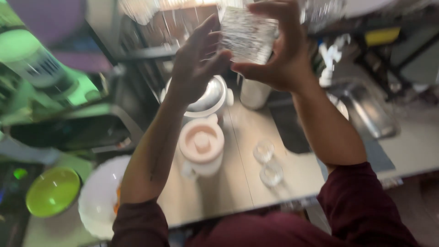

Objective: Setting the dining table with plates, drinking glasses, and a bowl of rice.

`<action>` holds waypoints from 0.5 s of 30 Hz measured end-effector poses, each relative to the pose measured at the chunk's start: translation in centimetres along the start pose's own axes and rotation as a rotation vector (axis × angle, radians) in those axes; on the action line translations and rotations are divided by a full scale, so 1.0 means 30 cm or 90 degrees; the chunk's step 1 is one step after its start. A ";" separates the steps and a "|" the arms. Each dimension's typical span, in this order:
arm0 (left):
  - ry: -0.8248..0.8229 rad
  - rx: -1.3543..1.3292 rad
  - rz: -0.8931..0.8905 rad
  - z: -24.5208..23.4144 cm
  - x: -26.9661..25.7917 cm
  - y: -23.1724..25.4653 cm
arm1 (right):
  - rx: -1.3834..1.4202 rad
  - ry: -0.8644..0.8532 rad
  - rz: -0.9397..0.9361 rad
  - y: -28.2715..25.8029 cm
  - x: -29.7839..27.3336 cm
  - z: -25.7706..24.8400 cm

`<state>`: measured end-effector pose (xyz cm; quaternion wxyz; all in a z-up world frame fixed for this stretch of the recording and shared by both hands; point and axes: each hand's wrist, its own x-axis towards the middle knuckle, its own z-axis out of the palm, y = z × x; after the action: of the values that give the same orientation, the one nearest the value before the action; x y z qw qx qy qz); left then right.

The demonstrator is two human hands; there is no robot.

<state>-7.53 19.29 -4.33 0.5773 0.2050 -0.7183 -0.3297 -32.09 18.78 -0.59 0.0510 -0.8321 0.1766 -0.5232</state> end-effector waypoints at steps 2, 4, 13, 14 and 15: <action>-0.011 -0.018 -0.059 0.106 -0.093 0.039 | -0.037 -0.013 0.030 -0.060 -0.117 -0.026; -0.027 -0.039 -0.113 0.204 -0.179 0.045 | -0.079 -0.026 0.057 -0.100 -0.231 -0.038; 0.079 0.061 -0.135 0.530 -0.508 -0.160 | 0.228 -0.158 0.328 0.034 -0.766 0.022; 0.099 0.085 -0.159 0.547 -0.542 -0.190 | 0.275 -0.150 0.341 0.048 -0.812 0.041; 0.120 0.110 -0.182 0.563 -0.577 -0.220 | 0.322 -0.142 0.352 0.063 -0.856 0.061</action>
<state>-20.06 30.36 -22.98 0.5697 0.3837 -0.6501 -0.3252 -40.95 25.77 -23.82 0.4128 -0.7659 0.2529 -0.4231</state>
